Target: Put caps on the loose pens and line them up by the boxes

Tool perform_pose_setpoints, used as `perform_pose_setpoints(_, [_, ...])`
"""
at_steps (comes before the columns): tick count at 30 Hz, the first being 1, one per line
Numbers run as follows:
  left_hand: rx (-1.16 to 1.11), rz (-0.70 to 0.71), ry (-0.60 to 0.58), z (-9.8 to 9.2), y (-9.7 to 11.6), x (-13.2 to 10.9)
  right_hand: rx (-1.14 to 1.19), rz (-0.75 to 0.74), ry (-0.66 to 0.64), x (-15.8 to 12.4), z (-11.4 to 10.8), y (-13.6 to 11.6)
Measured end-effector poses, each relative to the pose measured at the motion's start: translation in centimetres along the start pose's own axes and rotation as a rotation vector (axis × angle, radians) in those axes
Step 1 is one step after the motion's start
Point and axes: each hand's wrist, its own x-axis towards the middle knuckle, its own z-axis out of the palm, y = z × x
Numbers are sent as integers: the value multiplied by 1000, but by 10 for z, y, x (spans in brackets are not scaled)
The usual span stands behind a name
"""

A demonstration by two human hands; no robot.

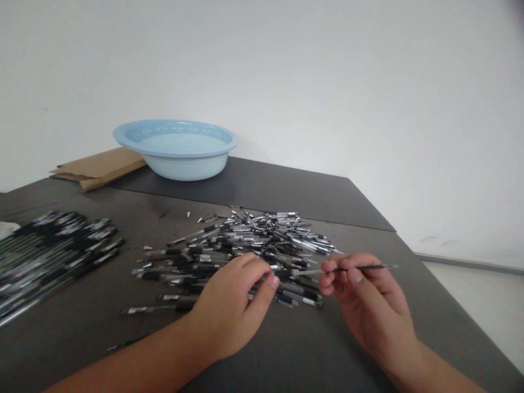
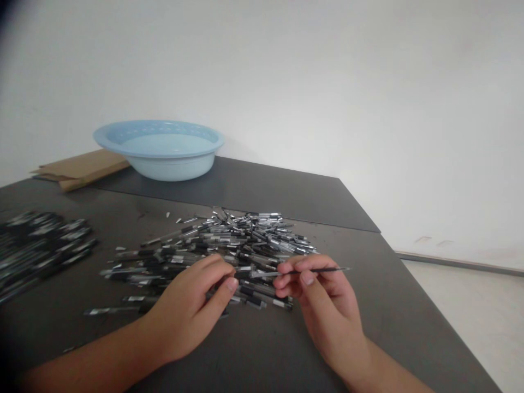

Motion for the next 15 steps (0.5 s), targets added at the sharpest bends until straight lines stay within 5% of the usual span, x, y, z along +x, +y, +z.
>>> perform_pose_setpoints(15, [-23,-17,-4,1,1,0,-32,-12,-26,0,-5,4])
